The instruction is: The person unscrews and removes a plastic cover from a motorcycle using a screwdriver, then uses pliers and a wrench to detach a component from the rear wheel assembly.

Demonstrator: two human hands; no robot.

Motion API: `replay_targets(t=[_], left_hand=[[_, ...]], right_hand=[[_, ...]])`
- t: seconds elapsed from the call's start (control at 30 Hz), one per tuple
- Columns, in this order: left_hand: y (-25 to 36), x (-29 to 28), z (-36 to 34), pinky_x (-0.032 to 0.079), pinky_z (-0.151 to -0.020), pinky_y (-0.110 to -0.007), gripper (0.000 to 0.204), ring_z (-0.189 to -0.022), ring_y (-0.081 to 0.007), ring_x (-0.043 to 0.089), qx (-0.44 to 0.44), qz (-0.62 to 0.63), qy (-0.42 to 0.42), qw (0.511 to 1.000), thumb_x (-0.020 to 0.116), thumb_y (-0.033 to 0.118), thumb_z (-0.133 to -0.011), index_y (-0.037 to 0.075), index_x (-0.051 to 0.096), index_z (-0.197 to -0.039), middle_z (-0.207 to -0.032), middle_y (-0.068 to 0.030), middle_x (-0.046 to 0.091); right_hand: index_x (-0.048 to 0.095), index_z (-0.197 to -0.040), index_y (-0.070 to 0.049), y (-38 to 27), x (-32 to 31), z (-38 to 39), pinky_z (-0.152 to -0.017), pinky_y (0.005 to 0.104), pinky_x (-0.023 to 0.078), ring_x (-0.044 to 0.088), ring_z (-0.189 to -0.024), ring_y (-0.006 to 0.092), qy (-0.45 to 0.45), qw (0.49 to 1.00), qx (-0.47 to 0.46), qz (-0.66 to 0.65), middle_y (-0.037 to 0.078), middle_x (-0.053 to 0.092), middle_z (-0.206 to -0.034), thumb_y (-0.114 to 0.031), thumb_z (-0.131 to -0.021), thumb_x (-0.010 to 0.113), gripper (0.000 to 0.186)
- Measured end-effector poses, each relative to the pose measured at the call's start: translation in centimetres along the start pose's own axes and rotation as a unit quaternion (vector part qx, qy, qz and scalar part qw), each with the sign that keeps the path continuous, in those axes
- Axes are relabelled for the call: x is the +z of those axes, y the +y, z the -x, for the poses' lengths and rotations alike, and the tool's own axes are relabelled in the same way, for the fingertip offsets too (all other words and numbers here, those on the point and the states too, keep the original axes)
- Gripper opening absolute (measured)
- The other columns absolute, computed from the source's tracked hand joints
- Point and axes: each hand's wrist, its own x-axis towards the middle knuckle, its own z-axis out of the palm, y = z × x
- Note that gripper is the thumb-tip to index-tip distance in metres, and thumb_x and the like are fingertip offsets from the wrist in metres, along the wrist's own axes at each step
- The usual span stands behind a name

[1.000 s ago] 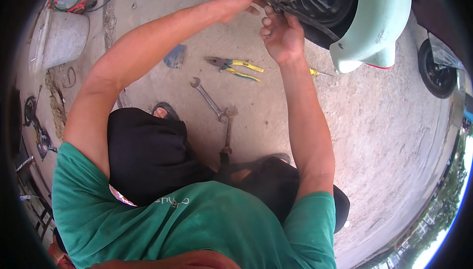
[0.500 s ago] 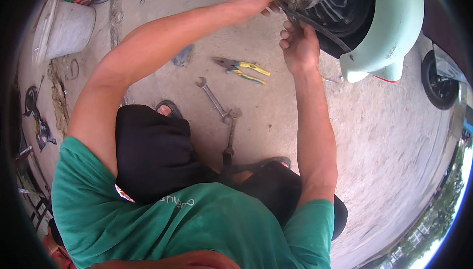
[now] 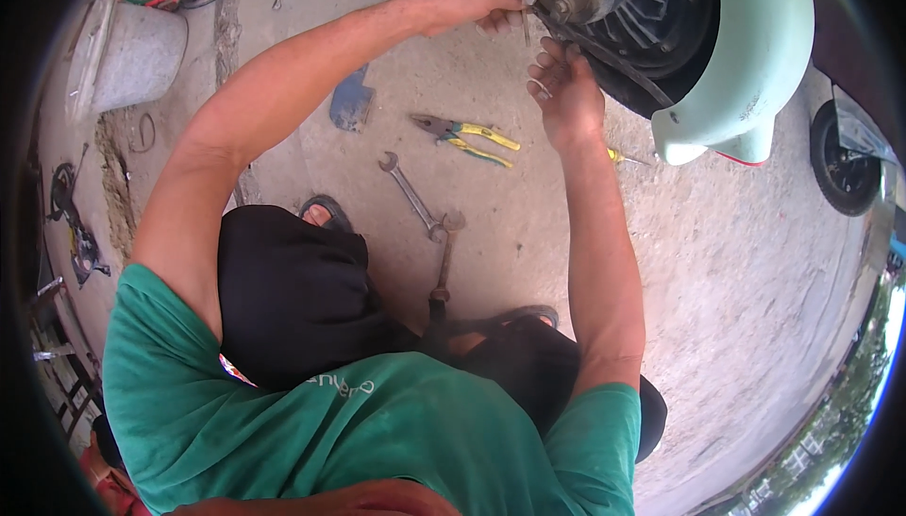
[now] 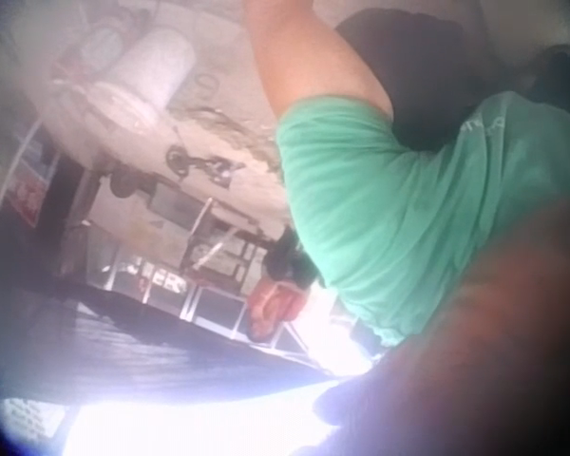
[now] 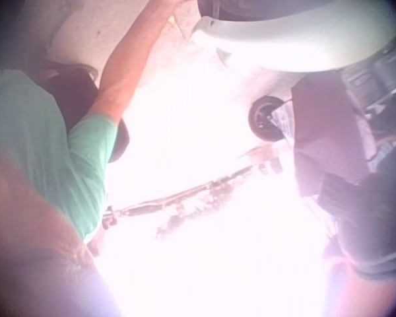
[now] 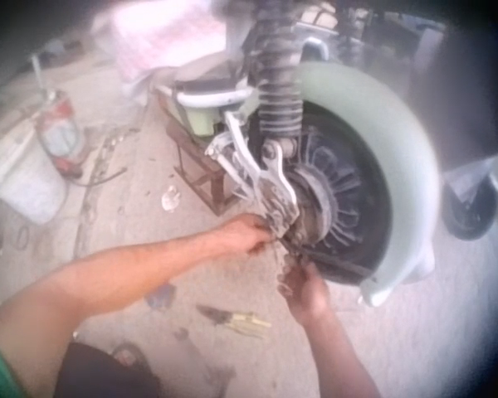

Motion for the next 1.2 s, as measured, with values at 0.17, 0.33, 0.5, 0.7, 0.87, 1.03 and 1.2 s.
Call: replay_targets(t=[0.17,0.33,0.5,0.7,0.87,1.03,1.2], left_hand=[[-0.4,0.0,-0.2,0.056,-0.073,-0.029,0.027,-0.083,-0.0132,0.068,-0.009,0.003,-0.008,1.000,0.064,0.028,-0.099,0.003,0.070,-0.109,-0.093,-0.0040,0.072],[-0.5,-0.1,0.0,0.055,-0.073,-0.028,0.026,-0.082,-0.0118,0.067,0.002,0.003,-0.012,1.000,0.064,0.028,-0.099,0.004,0.071,-0.108,-0.091,-0.0028,0.071],[-0.7,0.1,-0.2,0.056,-0.072,-0.029,0.024,-0.082,-0.0119,0.068,0.004,0.011,-0.011,1.000,0.064,0.027,-0.099,0.004,0.070,-0.107,-0.090,-0.0027,0.071],[-0.7,0.3,-0.1,0.056,-0.071,-0.029,0.023,-0.080,-0.0133,0.068,0.007,0.021,0.011,1.000,0.062,0.024,-0.099,0.004,0.069,-0.107,-0.090,-0.0037,0.070],[-0.5,0.5,0.1,0.054,-0.069,-0.029,0.023,-0.076,-0.0129,0.066,0.007,0.029,0.006,1.000,0.062,0.025,-0.098,0.005,0.071,-0.106,-0.086,-0.0025,0.070],[-1.0,0.9,-0.4,0.055,-0.065,-0.030,0.025,-0.079,-0.0129,0.072,0.022,-0.014,0.026,0.999,0.064,0.031,-0.098,0.008,0.072,-0.100,-0.090,-0.0016,0.075],[-1.2,0.6,-0.7,0.054,-0.068,-0.030,0.027,-0.083,-0.0137,0.072,0.026,-0.034,0.003,0.999,0.062,0.033,-0.098,0.008,0.072,-0.103,-0.092,-0.0017,0.075]], right_hand=[[0.063,-0.116,-0.008,0.8,-2.0,-0.5,-0.064,0.0258,0.041,0.050,-0.070,0.0125,0.014,0.997,0.007,0.079,-0.002,0.053,-0.080,-0.031,-0.108,0.050,0.028],[0.062,-0.109,-0.009,2.0,-1.7,-0.4,-0.061,0.0263,0.041,0.050,-0.068,0.0132,-0.012,0.999,0.010,-0.048,-0.002,0.053,-0.076,-0.027,-0.106,0.051,0.021],[0.063,-0.100,-0.010,2.8,-2.8,-0.7,-0.063,0.0272,0.045,0.055,-0.071,0.0160,-0.066,0.984,0.038,-0.162,0.001,0.061,-0.080,-0.022,-0.101,0.056,0.014],[0.063,-0.099,-0.010,2.7,-2.8,-1.0,-0.066,0.0268,0.047,0.056,-0.074,0.0156,-0.087,0.976,0.047,-0.196,0.000,0.060,-0.081,-0.019,-0.099,0.059,0.009],[0.064,-0.110,-0.012,2.7,-3.9,-1.7,-0.072,0.0266,0.047,0.056,-0.079,0.0133,-0.142,0.969,-0.003,-0.204,-0.002,0.059,-0.085,-0.015,-0.101,0.063,0.010],[0.063,-0.122,-0.007,2.8,-3.0,-0.5,-0.079,0.0268,0.056,0.073,-0.101,0.0179,-0.008,0.961,-0.088,0.260,0.009,0.073,-0.118,-0.019,-0.106,0.059,0.021],[0.063,-0.127,0.000,4.0,-2.8,-0.2,-0.077,0.0252,0.054,0.065,-0.084,0.0106,-0.119,0.884,-0.142,0.429,0.004,0.068,-0.094,-0.016,-0.105,0.060,0.027]])
